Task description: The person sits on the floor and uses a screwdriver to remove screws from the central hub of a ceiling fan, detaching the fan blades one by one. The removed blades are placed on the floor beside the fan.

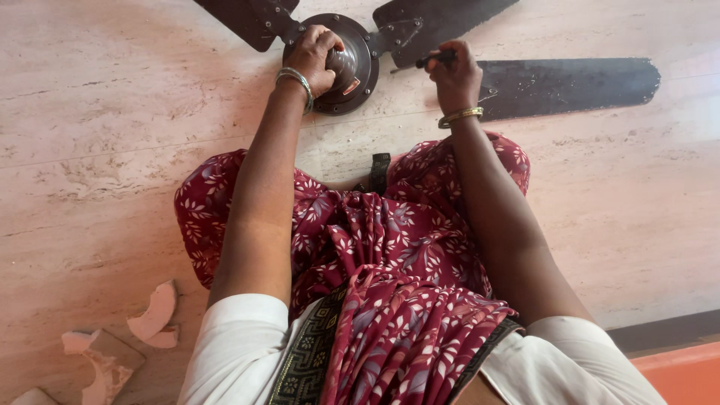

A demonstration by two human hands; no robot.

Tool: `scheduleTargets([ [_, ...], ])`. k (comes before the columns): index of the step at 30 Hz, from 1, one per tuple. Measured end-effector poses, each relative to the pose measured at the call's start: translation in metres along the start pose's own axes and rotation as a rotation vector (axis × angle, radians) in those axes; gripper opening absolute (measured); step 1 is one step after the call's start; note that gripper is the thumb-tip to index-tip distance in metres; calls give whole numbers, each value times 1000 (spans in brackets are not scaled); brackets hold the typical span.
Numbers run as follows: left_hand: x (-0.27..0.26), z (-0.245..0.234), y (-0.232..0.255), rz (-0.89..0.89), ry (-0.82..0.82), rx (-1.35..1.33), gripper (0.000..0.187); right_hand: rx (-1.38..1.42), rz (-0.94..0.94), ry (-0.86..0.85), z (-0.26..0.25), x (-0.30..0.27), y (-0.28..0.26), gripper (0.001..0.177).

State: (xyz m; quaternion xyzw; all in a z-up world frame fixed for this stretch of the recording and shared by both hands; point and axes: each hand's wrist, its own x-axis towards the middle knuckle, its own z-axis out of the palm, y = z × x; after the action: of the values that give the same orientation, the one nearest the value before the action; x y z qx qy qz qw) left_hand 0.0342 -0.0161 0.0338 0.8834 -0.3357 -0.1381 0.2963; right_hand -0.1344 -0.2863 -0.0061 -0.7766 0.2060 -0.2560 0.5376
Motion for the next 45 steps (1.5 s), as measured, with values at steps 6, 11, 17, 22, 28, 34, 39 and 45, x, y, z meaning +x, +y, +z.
scheduleTargets([
  [6,-2,3,5,-39,34,40,56,268,38,-5,21,20,20,30],
  [11,0,6,8,-66,52,57,54,295,87,-7,28,30,32,28],
  [17,1,8,10,-88,63,85,57,198,32,41,31,38,42,29],
  [22,1,8,9,-111,40,73,58,126,96,63,26,38,39,28],
  [28,4,36,-19,-38,192,-103,84,194,123,22,30,30,31,28],
  [34,-1,76,-57,22,431,-235,104,99,99,5,31,26,22,29],
  [39,-12,98,-75,-110,437,-329,107,47,186,-33,31,27,34,31],
  [45,-14,130,-111,-181,751,-620,67,93,400,-292,44,29,67,34],
])
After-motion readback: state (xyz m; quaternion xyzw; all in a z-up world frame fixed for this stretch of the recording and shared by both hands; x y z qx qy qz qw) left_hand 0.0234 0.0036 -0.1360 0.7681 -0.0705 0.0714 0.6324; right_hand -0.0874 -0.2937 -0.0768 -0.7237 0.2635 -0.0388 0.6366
